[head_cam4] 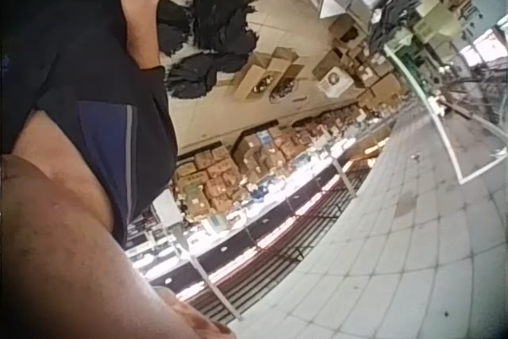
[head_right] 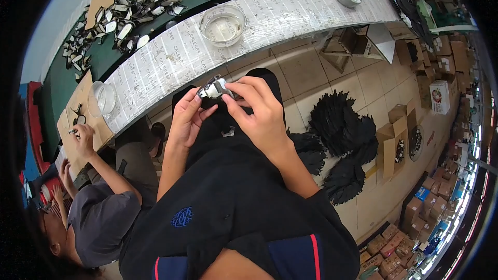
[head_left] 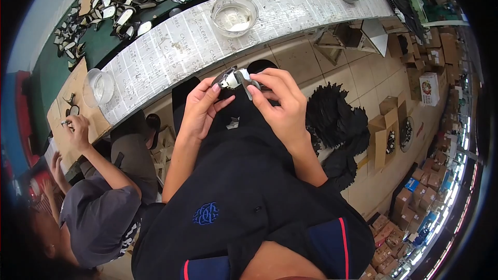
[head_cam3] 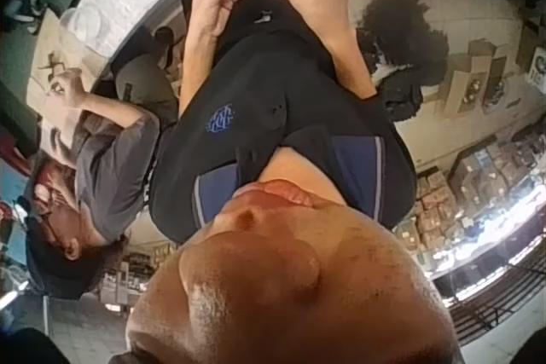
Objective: The recorder is performing manual assembly and quality check of shoe components at a manufacturing station.
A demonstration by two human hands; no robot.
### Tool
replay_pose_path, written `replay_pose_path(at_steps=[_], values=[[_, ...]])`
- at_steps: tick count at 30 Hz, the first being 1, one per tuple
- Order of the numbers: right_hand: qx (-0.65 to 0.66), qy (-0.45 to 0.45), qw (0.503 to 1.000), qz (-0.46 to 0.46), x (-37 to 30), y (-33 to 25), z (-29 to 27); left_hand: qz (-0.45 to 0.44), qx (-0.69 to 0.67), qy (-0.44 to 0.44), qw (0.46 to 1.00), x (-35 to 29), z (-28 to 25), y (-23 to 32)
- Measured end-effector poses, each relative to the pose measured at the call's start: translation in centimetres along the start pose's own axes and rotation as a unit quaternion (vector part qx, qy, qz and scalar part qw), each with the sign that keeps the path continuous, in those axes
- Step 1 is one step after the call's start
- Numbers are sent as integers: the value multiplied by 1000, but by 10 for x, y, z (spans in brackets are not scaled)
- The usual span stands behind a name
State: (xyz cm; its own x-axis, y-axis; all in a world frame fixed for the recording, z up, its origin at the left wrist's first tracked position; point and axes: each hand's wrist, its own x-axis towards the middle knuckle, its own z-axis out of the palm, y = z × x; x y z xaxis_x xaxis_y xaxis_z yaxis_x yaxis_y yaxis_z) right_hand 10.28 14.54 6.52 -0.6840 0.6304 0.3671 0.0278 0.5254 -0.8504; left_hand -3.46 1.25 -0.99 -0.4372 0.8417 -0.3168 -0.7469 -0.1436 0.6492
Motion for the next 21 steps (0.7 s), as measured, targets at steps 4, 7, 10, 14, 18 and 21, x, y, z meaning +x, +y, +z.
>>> replay_pose_path(at_steps=[4,7,10,14,18,21], values=[[-4,-21,1000,-1,-3,1,3,1,9,6,1000,1,1,1],[-5,-32,999,-4,-5,2,6,-2,4,14,1000,0,2,1],[-1,-42,999,0,-7,3,8,-5,3,15,1000,0,1,0],[-39,-49,998,-18,-8,6,6,-6,-5,20,1000,1,1,-1],[-65,-26,997,-28,-7,9,3,-4,-1,23,1000,1,0,-2],[-78,6,997,-19,-5,12,-2,-8,1,27,1000,0,3,0]])
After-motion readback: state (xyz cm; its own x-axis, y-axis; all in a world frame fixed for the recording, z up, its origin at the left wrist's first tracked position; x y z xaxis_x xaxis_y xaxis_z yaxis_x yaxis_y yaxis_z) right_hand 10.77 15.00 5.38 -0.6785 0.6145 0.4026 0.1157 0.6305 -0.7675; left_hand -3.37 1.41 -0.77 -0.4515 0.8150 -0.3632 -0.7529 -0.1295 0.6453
